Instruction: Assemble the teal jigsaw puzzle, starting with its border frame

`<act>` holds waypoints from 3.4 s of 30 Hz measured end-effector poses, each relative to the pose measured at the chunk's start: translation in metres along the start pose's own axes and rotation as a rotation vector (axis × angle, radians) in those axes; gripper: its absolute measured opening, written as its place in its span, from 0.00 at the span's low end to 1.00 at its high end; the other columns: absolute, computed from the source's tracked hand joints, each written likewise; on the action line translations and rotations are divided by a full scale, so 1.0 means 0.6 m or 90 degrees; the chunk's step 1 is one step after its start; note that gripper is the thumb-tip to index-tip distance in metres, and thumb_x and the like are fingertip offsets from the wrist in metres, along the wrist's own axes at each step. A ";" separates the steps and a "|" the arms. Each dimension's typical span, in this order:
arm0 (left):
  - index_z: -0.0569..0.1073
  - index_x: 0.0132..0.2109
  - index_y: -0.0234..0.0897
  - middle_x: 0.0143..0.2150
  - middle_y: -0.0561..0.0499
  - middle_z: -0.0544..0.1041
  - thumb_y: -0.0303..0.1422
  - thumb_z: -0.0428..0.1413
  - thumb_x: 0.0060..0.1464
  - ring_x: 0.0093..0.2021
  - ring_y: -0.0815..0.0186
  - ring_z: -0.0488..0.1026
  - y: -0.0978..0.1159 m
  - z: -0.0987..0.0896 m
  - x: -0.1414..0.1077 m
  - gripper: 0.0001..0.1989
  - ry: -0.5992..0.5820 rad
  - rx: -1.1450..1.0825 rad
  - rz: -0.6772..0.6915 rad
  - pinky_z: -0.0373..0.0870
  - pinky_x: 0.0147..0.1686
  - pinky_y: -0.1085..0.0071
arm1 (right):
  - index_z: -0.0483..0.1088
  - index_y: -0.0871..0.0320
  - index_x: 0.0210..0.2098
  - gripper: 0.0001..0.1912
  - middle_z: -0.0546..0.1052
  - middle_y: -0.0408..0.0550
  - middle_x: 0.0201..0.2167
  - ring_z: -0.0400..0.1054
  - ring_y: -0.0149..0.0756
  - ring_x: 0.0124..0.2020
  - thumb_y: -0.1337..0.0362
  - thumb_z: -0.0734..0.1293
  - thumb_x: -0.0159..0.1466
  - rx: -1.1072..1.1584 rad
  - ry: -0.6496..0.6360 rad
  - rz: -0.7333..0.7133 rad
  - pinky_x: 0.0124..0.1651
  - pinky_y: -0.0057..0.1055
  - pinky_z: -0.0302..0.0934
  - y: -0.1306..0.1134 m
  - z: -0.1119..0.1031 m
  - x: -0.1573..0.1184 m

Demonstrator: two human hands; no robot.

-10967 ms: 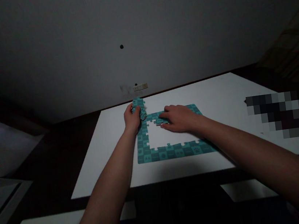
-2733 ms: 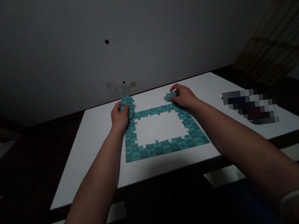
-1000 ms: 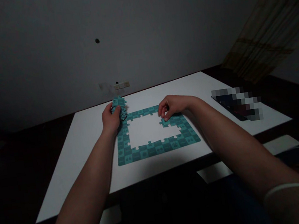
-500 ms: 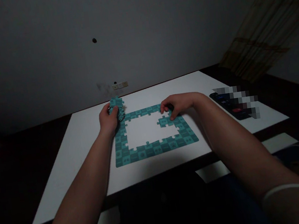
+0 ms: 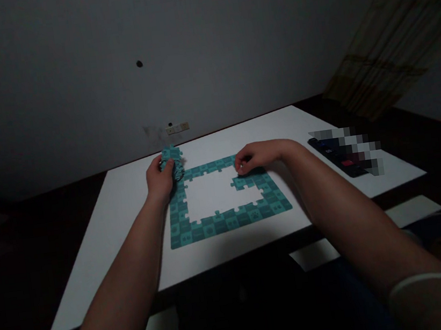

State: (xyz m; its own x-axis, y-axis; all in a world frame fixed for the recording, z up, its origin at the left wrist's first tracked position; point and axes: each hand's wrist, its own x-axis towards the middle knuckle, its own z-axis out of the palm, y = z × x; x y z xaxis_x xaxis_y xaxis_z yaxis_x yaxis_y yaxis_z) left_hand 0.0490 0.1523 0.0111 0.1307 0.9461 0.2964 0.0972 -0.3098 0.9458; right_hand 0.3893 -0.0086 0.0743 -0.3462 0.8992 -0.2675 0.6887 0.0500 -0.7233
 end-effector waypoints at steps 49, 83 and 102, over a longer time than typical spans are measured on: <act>0.85 0.55 0.42 0.51 0.43 0.89 0.43 0.68 0.62 0.45 0.56 0.84 -0.008 0.003 0.002 0.18 0.000 0.049 0.022 0.81 0.50 0.59 | 0.87 0.54 0.50 0.12 0.89 0.58 0.48 0.81 0.54 0.48 0.58 0.71 0.75 -0.315 0.228 0.191 0.55 0.45 0.70 -0.053 0.028 -0.111; 0.85 0.50 0.44 0.48 0.44 0.89 0.41 0.68 0.60 0.44 0.56 0.83 0.000 0.012 0.000 0.13 0.010 0.025 0.015 0.81 0.48 0.60 | 0.64 0.46 0.84 0.36 0.71 0.61 0.81 0.62 0.67 0.83 0.46 0.65 0.81 -0.391 0.493 0.139 0.77 0.74 0.64 -0.062 0.339 -0.206; 0.85 0.53 0.44 0.47 0.45 0.89 0.42 0.69 0.60 0.43 0.57 0.83 -0.008 0.010 0.004 0.15 0.000 0.022 0.011 0.80 0.47 0.62 | 0.77 0.44 0.74 0.27 0.80 0.65 0.68 0.76 0.69 0.68 0.59 0.63 0.80 -0.380 0.604 0.135 0.66 0.72 0.73 -0.102 0.398 -0.219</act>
State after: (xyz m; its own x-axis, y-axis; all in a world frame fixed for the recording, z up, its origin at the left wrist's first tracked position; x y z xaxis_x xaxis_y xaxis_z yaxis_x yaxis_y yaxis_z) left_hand 0.0546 0.1555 0.0066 0.1328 0.9406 0.3126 0.1292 -0.3291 0.9354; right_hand 0.2404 -0.2335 0.0015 0.2597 0.8670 0.4252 0.9569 -0.1717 -0.2344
